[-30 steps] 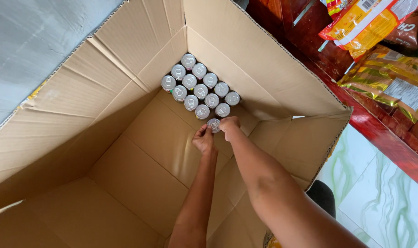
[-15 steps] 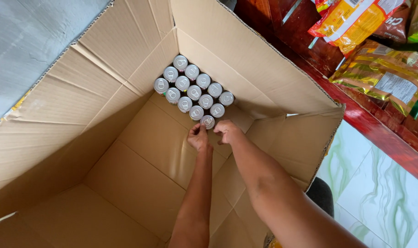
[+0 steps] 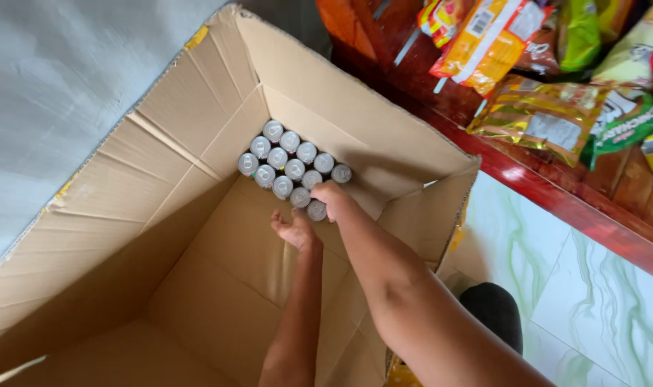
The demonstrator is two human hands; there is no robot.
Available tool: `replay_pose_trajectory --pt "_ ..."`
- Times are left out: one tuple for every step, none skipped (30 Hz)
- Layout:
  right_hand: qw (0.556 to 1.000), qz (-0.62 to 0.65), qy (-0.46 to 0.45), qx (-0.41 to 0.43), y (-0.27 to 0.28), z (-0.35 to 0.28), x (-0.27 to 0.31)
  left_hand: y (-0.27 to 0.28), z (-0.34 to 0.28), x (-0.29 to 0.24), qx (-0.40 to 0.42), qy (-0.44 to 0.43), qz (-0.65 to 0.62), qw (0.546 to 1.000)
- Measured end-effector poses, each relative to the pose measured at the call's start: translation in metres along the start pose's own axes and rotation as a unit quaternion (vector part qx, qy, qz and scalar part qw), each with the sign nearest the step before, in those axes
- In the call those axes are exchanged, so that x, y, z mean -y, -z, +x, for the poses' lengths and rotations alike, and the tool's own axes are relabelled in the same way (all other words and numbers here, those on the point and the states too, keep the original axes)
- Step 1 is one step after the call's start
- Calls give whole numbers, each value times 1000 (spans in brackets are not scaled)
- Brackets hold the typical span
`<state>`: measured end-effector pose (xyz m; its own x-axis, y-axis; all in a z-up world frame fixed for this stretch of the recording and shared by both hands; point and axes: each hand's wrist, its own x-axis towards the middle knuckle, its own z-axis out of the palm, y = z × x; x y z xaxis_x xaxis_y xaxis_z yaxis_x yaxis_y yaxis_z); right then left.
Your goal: Packing various snacks and canned goods from a wooden bench into a cardboard box.
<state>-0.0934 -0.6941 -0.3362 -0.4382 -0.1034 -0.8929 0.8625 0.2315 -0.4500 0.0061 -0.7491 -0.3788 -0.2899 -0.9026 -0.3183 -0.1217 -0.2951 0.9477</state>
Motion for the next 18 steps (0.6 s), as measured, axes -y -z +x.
replay_pose_trajectory --pt "995 -25 101 13 -3 32 5 -7 0 -29 -15 -58 8 998" --pt "978 -51 200 23 -5 64 12 -13 -2 -59 -31 -116 15 993" --pt "977 -39 209 9 -4 6 35 -19 -2 -91 -11 -119 9 993" --pt "983 -27 177 31 -9 -53 65 -25 -4 -122 19 -171 -22 985" --pt "987 -19 146 56 -18 -115 101 -31 -7 -153 44 -222 -56 973" --pt "987 -9 157 44 -12 -146 116 -36 -23 -192 60 -224 -65 971" --pt "963 59 222 143 -6 -178 133 -43 -39 -233 119 -215 -123 962" --pt "920 122 286 240 -1 -209 149 -48 -55 -273 178 -203 -179 946" --pt "917 123 299 235 18 -242 162 -58 -73 -299 187 -207 -188 942" --pt "888 137 348 268 37 -274 173 -66 -92 -325 219 -227 -190 930" --pt "857 151 390 301 53 -306 180 -70 -110 -348 250 -245 -187 918" --pt "855 153 398 296 78 -330 182 -81 -127 -356 258 -247 -192 914" --pt "827 174 451 288 104 -354 185 -93 -146 -365 297 -287 -190 891" --pt "796 194 501 279 130 -379 188 -105 -164 -374 335 -326 -189 864" --pt "793 192 510 272 160 -396 183 -114 -191 -381 342 -327 -196 859" --pt "782 202 532 255 190 -413 177 -124 -217 -388 387 -342 -205 832" --pt "770 214 554 235 222 -430 168 -133 -246 -392 433 -354 -212 801" --pt "767 214 561 224 247 -442 160 -135 -272 -395 442 -352 -219 795"
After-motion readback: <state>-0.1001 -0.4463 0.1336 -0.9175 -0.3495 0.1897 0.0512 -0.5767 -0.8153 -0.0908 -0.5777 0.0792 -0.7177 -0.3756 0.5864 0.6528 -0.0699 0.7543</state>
